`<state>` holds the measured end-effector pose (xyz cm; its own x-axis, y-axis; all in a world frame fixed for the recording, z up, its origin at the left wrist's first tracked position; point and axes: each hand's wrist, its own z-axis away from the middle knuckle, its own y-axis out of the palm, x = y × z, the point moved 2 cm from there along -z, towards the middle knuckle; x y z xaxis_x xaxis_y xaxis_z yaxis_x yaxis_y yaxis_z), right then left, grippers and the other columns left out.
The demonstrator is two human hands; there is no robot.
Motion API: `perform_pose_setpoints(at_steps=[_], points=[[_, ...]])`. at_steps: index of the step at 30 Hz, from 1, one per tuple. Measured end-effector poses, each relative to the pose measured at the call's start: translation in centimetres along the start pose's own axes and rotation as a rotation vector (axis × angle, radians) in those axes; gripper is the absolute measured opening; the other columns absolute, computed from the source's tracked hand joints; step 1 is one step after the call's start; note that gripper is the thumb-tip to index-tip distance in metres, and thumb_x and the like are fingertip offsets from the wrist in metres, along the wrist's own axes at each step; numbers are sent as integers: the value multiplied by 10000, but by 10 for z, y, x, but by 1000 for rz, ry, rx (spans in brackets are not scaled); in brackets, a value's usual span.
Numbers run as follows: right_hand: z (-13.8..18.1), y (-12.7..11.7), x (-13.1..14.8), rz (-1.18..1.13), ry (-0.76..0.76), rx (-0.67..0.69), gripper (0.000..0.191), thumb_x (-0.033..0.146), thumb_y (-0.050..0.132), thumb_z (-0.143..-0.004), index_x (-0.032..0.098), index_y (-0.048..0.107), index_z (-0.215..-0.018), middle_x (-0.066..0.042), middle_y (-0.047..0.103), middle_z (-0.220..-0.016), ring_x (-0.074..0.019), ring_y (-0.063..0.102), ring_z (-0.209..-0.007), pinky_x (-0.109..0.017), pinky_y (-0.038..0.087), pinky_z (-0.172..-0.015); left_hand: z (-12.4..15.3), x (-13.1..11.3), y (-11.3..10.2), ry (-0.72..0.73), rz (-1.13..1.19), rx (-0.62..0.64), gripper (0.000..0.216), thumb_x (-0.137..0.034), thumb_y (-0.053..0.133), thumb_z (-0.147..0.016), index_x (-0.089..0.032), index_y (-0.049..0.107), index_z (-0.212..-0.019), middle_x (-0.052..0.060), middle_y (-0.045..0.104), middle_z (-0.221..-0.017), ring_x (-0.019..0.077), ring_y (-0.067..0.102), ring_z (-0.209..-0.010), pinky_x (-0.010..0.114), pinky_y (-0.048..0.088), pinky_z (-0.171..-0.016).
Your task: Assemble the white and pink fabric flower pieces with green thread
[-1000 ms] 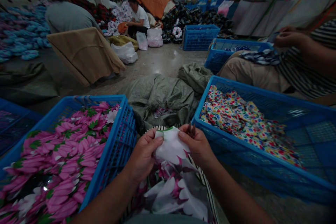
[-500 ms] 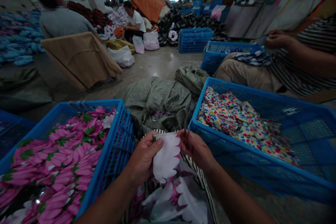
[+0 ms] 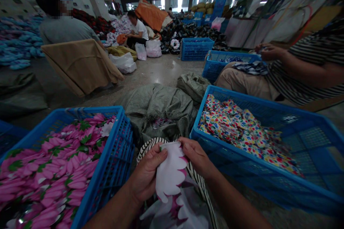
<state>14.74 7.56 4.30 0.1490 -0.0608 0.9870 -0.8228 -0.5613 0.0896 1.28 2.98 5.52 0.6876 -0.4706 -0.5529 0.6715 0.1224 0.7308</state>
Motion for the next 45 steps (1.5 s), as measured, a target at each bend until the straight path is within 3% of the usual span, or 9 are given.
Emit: perform_pose_setpoints(at_steps=[6,11,18,23,27,31,37,42,45], points=[[-3,4,-3,-213,91,-71,426,548,487,-793,162,479,-612,54,342,-511,-73,257,-447,-203,182,-409,0,2,-1,-9,8,20,41,-143,567,-800,-156,575,-839,30,664,-669,141,648,-642,247,511,-660],[-4,6,-7,-552,105,-240,466,610,494,-755,156,589,-787,72,372,-470,-44,209,-354,-180,143,-347,2,-1,-1,14,27,-12,109,-135,555,-801,-157,585,-904,39,676,-712,140,642,-606,238,512,-603],[7,23,-21,-648,311,-181,321,398,714,-647,158,531,-757,82,421,-471,-23,234,-326,-158,172,-311,-10,0,-3,42,-78,-28,228,-238,631,-750,-170,560,-955,14,631,-721,127,588,-568,227,468,-555],[4,21,-20,-480,218,-337,291,359,703,-673,173,481,-657,79,426,-486,-42,311,-378,-167,244,-365,-7,-5,-12,499,-616,-321,285,-272,711,-669,-190,539,-881,-19,555,-789,119,523,-705,203,402,-650],[2,23,-21,-319,205,-394,319,371,715,-645,169,469,-621,63,444,-531,-67,369,-469,-186,310,-446,3,-6,-7,597,-1038,-235,220,-315,715,-645,-182,584,-760,9,529,-749,168,494,-709,247,375,-656],[2,26,-19,-254,231,-411,323,407,681,-671,176,459,-629,65,423,-531,-74,357,-474,-196,305,-445,11,-11,-5,858,-1155,-386,338,-312,784,-534,-194,597,-789,52,529,-928,229,472,-911,286,341,-798],[0,27,-19,-209,249,-410,327,434,657,-697,170,473,-640,78,392,-503,-59,321,-433,-186,274,-409,-3,1,-11,358,-991,-117,238,-386,582,-749,-188,485,-659,-34,443,-581,129,401,-547,233,297,-520],[4,27,-23,-256,302,-398,320,445,673,-682,175,501,-681,73,432,-491,-59,348,-391,-186,290,-385,-3,3,-9,427,-900,-147,264,-332,488,-806,-183,484,-588,-24,432,-558,125,397,-563,232,304,-547],[9,24,-23,-320,368,-383,321,362,760,-593,187,517,-710,63,497,-526,-65,405,-398,-186,333,-392,-9,9,-13,310,-696,-164,238,-367,520,-755,-171,506,-620,-20,459,-546,117,417,-529,237,314,-529]])
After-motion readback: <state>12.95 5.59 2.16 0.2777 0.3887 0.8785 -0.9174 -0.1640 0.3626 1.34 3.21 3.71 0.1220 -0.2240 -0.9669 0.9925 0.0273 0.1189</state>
